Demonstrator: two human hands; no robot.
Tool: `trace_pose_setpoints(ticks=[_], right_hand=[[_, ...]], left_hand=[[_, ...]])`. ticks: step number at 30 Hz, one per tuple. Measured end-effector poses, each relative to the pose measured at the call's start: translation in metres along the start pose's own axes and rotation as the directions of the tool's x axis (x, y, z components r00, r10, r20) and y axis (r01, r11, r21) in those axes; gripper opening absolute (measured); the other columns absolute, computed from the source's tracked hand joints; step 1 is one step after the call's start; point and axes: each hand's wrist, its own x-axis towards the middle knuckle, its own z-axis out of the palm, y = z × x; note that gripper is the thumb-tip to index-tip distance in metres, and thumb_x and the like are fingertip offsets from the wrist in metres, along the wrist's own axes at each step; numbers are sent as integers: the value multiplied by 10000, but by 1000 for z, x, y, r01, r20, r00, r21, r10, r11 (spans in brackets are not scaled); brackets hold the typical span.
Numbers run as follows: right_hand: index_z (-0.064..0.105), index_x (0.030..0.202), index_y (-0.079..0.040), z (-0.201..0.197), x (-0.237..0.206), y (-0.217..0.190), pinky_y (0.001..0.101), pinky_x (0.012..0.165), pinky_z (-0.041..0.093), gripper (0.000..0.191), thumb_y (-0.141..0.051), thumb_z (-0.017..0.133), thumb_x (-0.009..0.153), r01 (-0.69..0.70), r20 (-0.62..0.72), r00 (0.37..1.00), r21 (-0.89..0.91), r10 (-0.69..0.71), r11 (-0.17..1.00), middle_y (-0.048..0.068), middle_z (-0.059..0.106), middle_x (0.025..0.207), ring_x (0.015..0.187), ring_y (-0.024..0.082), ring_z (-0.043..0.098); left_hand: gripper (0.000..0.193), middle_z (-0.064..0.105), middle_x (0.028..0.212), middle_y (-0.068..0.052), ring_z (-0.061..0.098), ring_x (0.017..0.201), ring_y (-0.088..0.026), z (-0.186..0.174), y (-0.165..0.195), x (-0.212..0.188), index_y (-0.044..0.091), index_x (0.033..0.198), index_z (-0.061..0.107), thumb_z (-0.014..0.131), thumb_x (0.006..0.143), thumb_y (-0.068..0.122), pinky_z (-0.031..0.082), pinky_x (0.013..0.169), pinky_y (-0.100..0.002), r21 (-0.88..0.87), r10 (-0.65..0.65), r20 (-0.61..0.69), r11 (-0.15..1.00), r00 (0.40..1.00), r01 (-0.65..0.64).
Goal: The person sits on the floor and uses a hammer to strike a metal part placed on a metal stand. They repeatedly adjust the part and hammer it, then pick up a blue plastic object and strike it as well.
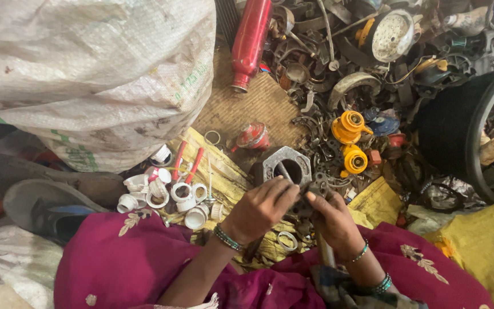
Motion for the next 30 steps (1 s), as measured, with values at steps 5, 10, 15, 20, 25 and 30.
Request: trace_pose_setpoints(ticks=[5,10,15,20,25,30], right_hand=[[601,1253,9,18,-11,-9,334,649,531,349,-155,674,954,2,-16,1000,-106,-4,994,122,714,1074,855,193,684],[610,1255,20,43,-18,-16,304,845,582,347,-171,655,968,122,18,993,-180,-121,976,116,713,1151,1015,176,694],[635,1283,26,48,-19,-15,304,795,544,354,-200,616,1012,155,-52,984,-224,-170,962,139,712,1206,1025,183,673],[599,1241,-13,39,-14,-5,376,789,574,297,-197,561,1012,105,-128,987,61,-97,993,149,699,1233,1055,242,702],[599,1235,2,25,-4,-1,420,911,593,264,-164,528,1042,88,-106,992,171,-70,981,148,690,1194,1082,268,689],[620,1212,9,7,-2,-14,527,911,589,293,-222,573,1038,28,20,999,215,-33,976,194,700,1159,1062,328,686]], left_hand=[[263,730,1185,-192,774,1053,-321,-1,-5,4,-5,1305,625,661,1060,82,603,866,-328,-155,-186,-147,974,971,163],[220,753,1162,-154,777,1040,-281,-17,3,15,32,1256,639,634,1047,101,641,841,-350,-479,-551,-103,757,828,444],[220,738,1220,-155,747,1145,-266,-28,4,26,23,1284,605,549,1081,83,609,931,-360,-575,-603,-76,677,794,459],[251,691,1268,-157,701,1173,-199,-26,2,26,30,1314,584,476,1102,112,568,931,-318,-835,-740,87,311,666,454],[262,709,1239,-146,696,1127,-170,-29,-10,24,23,1279,653,585,1076,174,561,982,-300,-827,-666,189,288,721,483],[390,692,1216,-132,717,1075,-284,-46,-23,19,24,1236,679,768,910,219,584,923,-351,-414,-288,91,860,953,299]])
